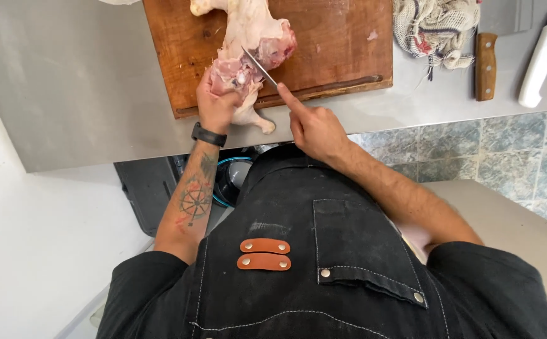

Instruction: Deboning and trimming chicken legs using a knife on a wooden cutting board in a food preparation area.

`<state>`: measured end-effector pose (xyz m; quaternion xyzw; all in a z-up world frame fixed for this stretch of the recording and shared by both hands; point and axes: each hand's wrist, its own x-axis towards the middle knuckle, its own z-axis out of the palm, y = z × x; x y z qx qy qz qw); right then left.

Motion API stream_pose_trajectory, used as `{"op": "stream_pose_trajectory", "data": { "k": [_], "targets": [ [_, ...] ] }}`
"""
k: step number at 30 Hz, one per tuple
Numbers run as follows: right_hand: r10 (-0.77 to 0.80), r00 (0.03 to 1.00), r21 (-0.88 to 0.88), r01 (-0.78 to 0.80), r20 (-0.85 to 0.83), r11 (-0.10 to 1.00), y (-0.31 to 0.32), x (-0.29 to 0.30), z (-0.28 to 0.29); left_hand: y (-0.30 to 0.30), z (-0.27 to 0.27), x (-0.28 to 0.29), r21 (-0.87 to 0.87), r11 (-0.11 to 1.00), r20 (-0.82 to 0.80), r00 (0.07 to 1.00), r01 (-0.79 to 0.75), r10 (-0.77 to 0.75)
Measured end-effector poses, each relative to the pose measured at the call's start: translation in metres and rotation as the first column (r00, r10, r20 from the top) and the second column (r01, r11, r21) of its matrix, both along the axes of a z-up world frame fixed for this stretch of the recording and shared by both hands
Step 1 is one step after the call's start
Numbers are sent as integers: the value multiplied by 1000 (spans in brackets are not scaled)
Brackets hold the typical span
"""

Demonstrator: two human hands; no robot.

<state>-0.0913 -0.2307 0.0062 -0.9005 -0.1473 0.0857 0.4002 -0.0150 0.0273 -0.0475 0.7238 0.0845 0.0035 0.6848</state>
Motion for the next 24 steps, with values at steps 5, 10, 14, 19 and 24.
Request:
{"op": "stream_pose_trajectory", "data": {
  "k": [5, 10, 14, 19, 24],
  "targets": [
    [89, 987, -159, -110, -134, 981, -32, 24, 24, -27, 40, -33, 829, 556, 228, 940, -51, -254],
    [249, 961, -271, -274, -125, 923, -52, 44, 42, -38, 7, -52, 887, 360, 430, 802, -290, -415],
    [419, 908, -544, -357, -10, 760, -53, 58, 33, -43, 7, -55, 837, 324, 541, 755, -441, -370],
    [508, 860, -629, -421, -48, 653, -21, 90, 61, -49, 9, -56, 792, 338, 599, 753, -508, -272],
    [642, 766, -634, -515, -37, 577, 38, 118, 26, -56, 49, -52, 783, 342, 610, 751, -520, -253]
  ]
}}
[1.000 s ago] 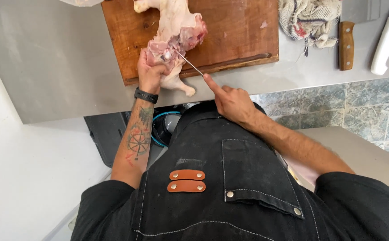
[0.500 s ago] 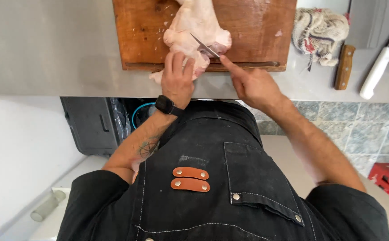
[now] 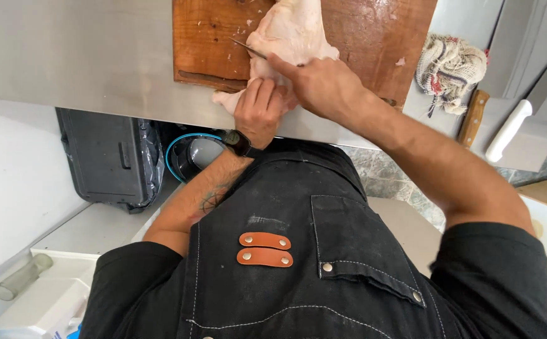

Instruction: Deboning and trimming chicken legs using a knife on a wooden cutting board in a food preparation area.

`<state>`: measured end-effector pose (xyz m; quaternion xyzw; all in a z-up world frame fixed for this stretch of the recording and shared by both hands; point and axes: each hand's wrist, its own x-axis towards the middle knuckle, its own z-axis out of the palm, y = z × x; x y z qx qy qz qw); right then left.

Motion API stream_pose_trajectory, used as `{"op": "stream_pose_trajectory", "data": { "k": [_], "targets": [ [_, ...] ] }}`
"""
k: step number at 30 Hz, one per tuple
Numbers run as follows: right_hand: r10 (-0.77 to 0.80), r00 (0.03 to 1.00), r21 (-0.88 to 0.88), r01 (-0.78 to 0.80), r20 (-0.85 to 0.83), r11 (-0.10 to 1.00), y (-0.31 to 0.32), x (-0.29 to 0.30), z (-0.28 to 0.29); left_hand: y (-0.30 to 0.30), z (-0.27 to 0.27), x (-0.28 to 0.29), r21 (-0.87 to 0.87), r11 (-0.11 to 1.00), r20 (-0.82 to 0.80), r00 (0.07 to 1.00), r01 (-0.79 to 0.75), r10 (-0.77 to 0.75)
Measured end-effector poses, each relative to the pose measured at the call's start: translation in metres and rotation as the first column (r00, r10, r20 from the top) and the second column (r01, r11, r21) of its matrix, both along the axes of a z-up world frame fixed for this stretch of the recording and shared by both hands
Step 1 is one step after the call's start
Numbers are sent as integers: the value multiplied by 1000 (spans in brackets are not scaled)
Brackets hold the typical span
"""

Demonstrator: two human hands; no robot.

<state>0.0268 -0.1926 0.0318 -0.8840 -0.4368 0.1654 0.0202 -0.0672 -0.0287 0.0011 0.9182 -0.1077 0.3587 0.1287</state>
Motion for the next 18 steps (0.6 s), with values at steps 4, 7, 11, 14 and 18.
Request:
{"op": "stream_pose_trajectory", "data": {
  "k": [4, 7, 11, 14, 18],
  "targets": [
    [-217, 909, -302, 108, -356, 947, -8, 3, 79, 20, -9, -2, -9, 999, -67, 997, 45, -46],
    [-135, 946, -222, 69, -295, 973, -66, -18, 67, 38, -19, -4, -8, 998, -122, 990, 68, -68],
    [-143, 968, -203, 100, -207, 974, -110, -53, 30, 54, -21, -1, -134, 983, -329, 931, 122, -160],
    [-210, 951, -196, 167, -226, 966, -123, -75, -9, 50, -21, -4, -120, 992, -500, 860, 49, -103],
    [-300, 934, 316, 349, -194, 882, -138, -114, -72, 3, -31, -5, 189, 981, -517, 853, 38, 67]
  ]
}}
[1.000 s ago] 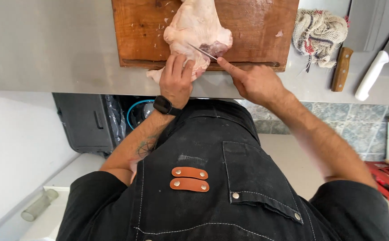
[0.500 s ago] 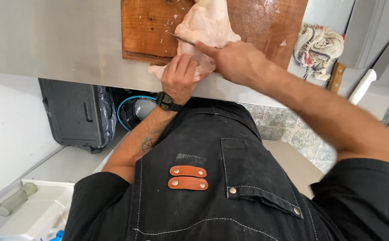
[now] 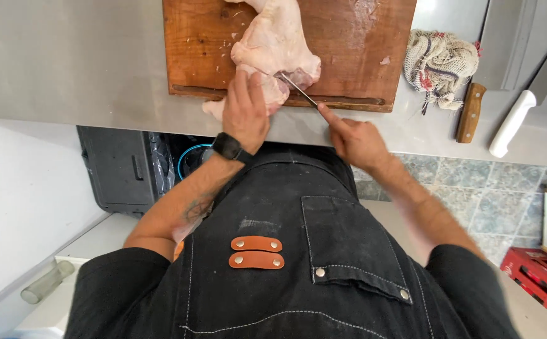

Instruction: Deboning and trimming chicken legs using a knife on a wooden cutting board in a food preparation area.

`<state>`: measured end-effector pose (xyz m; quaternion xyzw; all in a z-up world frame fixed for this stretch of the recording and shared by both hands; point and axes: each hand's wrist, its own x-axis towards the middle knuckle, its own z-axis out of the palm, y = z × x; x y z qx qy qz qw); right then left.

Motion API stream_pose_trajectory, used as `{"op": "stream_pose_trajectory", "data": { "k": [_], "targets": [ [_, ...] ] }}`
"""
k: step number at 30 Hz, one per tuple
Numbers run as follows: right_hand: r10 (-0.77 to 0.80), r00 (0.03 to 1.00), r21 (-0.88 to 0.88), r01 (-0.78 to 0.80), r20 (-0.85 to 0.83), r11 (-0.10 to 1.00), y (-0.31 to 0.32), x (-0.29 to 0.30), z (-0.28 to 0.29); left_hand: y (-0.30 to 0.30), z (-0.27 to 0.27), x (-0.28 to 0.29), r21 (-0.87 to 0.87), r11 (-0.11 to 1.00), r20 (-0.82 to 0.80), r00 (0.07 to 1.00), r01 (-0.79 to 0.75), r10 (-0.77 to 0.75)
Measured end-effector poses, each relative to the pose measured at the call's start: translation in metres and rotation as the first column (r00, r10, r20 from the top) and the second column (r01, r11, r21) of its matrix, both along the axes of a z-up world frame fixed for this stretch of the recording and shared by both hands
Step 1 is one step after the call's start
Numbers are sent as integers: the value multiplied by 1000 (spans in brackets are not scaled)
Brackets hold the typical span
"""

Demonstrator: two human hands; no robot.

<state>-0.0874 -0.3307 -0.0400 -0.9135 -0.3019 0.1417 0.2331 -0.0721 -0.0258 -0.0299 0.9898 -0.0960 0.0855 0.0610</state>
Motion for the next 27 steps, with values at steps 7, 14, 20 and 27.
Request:
{"op": "stream_pose_trajectory", "data": {
  "k": [7, 14, 20, 27],
  "targets": [
    [-268, 938, 359, 334, -221, 872, 39, -30, 11, 57, -5, 69, -68, 998, -201, 979, 10, -23],
    [-256, 961, 488, 273, -104, 829, 56, -11, 25, 81, 5, 113, -742, 292, -670, 679, -604, -299],
    [-241, 968, 382, 195, 74, 903, 62, -8, 28, 75, -40, 80, -772, -256, -479, 798, -581, -366],
    [-334, 928, 607, 173, 163, 775, 64, 4, 18, 76, 0, 87, -929, 80, -369, 920, -362, -128]
  ]
}}
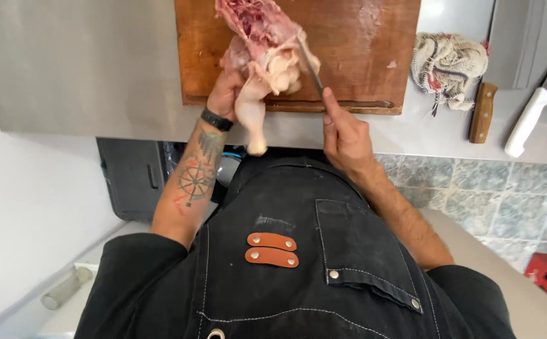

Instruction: Deboning and trimming chicken legs using a knife on a wooden cutting board in a food preparation area.

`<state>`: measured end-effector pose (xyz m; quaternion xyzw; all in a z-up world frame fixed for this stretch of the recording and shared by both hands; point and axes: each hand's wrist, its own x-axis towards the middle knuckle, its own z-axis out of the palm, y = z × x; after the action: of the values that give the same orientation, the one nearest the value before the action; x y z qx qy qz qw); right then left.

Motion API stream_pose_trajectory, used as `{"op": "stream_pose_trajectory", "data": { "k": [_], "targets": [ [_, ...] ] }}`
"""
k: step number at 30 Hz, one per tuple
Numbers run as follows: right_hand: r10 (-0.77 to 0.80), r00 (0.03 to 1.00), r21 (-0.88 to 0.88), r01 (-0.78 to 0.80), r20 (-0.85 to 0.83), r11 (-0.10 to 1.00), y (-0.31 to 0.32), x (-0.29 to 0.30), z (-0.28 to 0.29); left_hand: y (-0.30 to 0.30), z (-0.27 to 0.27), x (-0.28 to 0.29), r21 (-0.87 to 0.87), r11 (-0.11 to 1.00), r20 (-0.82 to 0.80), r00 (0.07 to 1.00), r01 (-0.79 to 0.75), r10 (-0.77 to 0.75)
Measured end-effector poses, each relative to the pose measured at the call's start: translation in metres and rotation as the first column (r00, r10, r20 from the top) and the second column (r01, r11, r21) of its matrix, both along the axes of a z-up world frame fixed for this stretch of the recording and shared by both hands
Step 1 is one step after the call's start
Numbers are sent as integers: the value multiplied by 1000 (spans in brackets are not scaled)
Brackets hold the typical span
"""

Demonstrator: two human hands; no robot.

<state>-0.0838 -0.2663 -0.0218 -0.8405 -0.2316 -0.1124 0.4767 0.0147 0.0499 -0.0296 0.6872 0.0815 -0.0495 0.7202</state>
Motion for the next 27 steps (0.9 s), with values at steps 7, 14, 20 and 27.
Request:
{"op": "stream_pose_trajectory", "data": {
  "k": [7, 14, 20, 27],
  "targets": [
    [-37, 959, -206, -23, -283, 978, 5, -13, 31, 7, 7, -37, 749, 412, 548, 835, -520, 58],
    [-36, 956, -253, -40, -292, 967, 13, -10, 27, -33, -2, -17, 922, 177, 385, 864, -344, -325],
    [-15, 953, -299, -80, -304, 951, 20, 1, 22, -1, -4, -35, 820, 400, 570, 655, -410, -496],
    [79, 978, -342, -141, -191, 929, 47, 4, 10, 0, 8, -46, 704, 501, 710, 472, -504, -523]
  ]
}}
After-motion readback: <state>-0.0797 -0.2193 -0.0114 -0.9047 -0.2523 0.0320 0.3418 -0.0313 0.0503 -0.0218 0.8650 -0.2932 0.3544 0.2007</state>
